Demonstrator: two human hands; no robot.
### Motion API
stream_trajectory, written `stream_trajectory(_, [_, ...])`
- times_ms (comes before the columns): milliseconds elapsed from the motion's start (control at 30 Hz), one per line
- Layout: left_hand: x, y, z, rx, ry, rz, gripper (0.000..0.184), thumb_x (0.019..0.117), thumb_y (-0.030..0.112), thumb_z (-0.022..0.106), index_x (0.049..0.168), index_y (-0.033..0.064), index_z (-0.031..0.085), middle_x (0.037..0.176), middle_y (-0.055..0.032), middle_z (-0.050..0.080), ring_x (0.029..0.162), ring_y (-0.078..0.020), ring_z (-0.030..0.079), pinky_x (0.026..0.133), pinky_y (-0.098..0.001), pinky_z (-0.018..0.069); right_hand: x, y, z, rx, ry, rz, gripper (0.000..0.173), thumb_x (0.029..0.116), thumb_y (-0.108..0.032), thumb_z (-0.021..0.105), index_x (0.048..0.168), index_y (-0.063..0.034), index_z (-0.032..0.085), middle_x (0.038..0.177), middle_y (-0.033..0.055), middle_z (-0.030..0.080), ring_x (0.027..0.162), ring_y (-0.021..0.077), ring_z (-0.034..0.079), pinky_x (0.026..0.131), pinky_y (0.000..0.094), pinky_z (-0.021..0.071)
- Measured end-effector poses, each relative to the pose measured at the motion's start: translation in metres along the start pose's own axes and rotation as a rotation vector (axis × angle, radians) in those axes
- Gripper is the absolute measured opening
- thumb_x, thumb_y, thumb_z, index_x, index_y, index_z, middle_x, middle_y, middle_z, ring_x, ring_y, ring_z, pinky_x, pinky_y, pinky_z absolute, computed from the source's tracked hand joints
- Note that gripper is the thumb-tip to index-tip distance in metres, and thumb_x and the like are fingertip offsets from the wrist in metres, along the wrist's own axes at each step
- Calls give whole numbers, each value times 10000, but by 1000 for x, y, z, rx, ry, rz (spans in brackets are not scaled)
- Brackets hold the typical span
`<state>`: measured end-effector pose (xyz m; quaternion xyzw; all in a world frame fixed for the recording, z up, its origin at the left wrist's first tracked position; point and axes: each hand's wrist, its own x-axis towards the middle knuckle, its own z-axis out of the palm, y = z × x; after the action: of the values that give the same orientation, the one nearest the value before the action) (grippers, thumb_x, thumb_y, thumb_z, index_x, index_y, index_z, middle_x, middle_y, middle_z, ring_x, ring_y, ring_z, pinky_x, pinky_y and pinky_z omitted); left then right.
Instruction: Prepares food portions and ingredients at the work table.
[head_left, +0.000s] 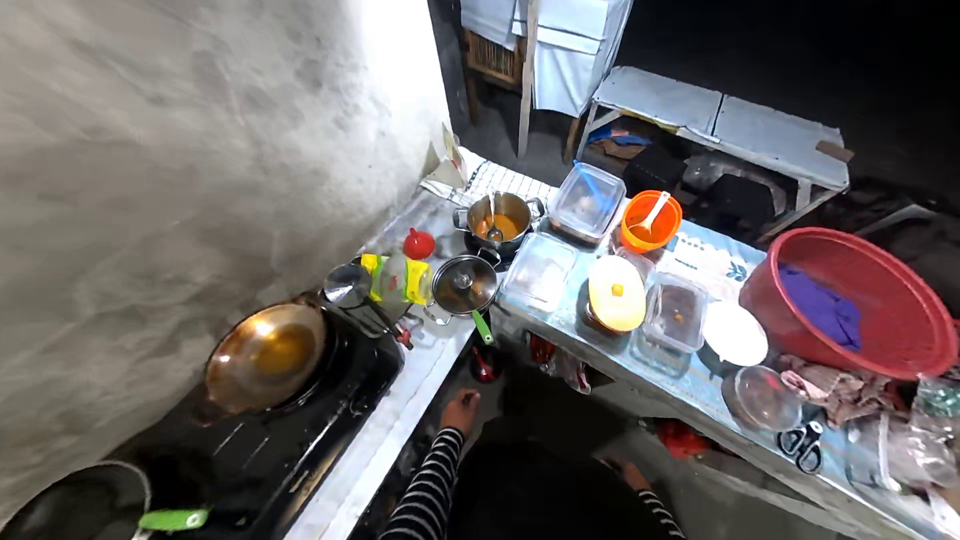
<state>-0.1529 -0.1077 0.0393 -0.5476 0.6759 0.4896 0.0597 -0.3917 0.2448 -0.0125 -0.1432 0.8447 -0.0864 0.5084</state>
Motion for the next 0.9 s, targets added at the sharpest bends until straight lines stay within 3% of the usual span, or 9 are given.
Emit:
stream_trajectory(167, [24,-26,-20,-27,-14,-106,383,1054,336,583,1312,60,646,1263,-166,690,1191,-298,660,1073,-512,487,26,-97,-46,-157,-73,-145,491,1051,-429,568,1420,-109,616,1377,166,656,1315,325,604,1160,527,428])
stream_trajectory(367, [-7,-89,-26,-160,99,-248,386,1065,279,570,1327,-1,619,1228,-234,687,1123,-368,685,1002,-550,533,17,-219,-110,-178,-41,-453,473,1065,-378,543,1456,-113,574,1372,130,657,1271,279,632,1136,494,466])
stream_trajectory(433, [-18,-115,-17,-139,134,-316,365,1061,274,570,1286,-2,652,1181,-244,699,1086,-391,686,977,-583,530,19,-248,-125,-220,-48,-551,462,1067,-392,532,1449,-136,583,1374,99,660,1273,246,632,1140,479,466])
stream_trajectory(533, [-42,-122,-5,-227,181,-411,342,1069,240,557,1277,-17,642,1149,-261,702,1041,-401,700,928,-589,550,19,-281,-142,-279,-58,-713,454,1071,-432,504,1437,-181,602,1361,64,668,1238,216,648,1115,455,487])
stream_trajectory(600, [-51,-122,5,-267,240,-369,339,1067,218,553,1278,-39,624,1135,-265,699,1007,-387,709,904,-571,570,17,-293,-152,-289,-39,-833,446,1075,-446,485,1415,-191,619,1329,59,683,1196,206,666,1084,445,510])
stream_trajectory(700, [-55,-73,0,-95,406,-210,347,1048,253,585,1248,-19,662,1119,-231,718,1046,-372,701,969,-594,529,5,-302,-171,-247,52,-934,423,1082,-440,469,1356,-186,667,1259,41,724,1120,187,706,1016,441,554])
stream_trajectory(800, [-44,49,-23,-75,538,60,343,1042,237,594,1231,-41,662,1121,-211,726,1031,-325,714,952,-537,556,7,-302,-193,-177,192,-948,400,1083,-413,467,1279,-172,718,1179,43,753,1022,189,733,933,434,589])
stream_trajectory(867, [-18,126,-29,-82,501,308,364,1030,253,601,1228,-47,656,1167,-202,705,1078,-297,695,971,-488,563,19,-298,-210,-142,254,-928,387,1081,-386,466,1249,-159,730,1133,49,761,953,199,737,883,440,596])
stream_trajectory(900, [-3,160,-30,-41,452,403,408,1016,300,616,1250,-32,658,1222,-210,685,1142,-320,669,1009,-510,538,24,-297,-218,-129,275,-903,379,1080,-365,462,1247,-153,729,1120,45,763,945,199,737,878,446,594])
